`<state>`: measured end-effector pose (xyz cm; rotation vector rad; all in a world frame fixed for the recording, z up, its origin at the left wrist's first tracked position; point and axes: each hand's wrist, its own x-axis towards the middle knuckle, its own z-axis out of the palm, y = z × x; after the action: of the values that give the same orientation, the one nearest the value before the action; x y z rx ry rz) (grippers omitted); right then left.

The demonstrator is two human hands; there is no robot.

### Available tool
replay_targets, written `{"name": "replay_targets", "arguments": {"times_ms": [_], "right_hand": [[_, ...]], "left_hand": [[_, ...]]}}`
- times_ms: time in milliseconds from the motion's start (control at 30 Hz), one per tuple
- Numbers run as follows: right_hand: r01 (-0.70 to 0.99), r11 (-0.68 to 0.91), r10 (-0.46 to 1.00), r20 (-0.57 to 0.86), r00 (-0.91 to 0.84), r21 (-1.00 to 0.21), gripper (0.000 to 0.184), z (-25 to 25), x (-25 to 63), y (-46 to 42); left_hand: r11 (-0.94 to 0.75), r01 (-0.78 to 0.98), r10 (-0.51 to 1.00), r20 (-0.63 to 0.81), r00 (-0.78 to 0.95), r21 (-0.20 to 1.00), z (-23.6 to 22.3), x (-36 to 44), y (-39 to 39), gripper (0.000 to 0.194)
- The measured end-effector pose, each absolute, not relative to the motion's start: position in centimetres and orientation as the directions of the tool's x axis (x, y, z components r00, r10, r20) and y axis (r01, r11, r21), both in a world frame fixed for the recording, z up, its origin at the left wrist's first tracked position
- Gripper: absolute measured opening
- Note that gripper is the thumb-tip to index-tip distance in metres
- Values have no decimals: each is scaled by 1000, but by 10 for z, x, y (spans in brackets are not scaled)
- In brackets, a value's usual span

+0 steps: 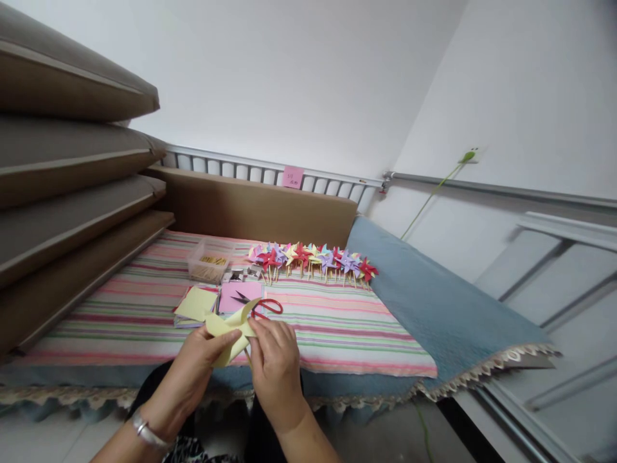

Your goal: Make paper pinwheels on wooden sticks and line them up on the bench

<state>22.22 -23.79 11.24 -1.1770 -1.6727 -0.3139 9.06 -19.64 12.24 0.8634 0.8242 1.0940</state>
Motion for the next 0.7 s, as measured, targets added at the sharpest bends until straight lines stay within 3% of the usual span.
{"name": "replay_targets", "arguments": {"times_ms": [133,367,700], "right_hand": [[771,509,551,833,50,-383,27,109,222,-238],[602,499,666,721,193,-623,27,101,223,-238],[676,515,619,774,133,-528,28,100,223,-238]], "left_hand": [[215,-366,961,-129,246,905,121,92,-196,34],[197,-357,962,-111,248,913,118,90,-196,33],[202,-345,961,-117,252,917,115,90,-196,36]]}}
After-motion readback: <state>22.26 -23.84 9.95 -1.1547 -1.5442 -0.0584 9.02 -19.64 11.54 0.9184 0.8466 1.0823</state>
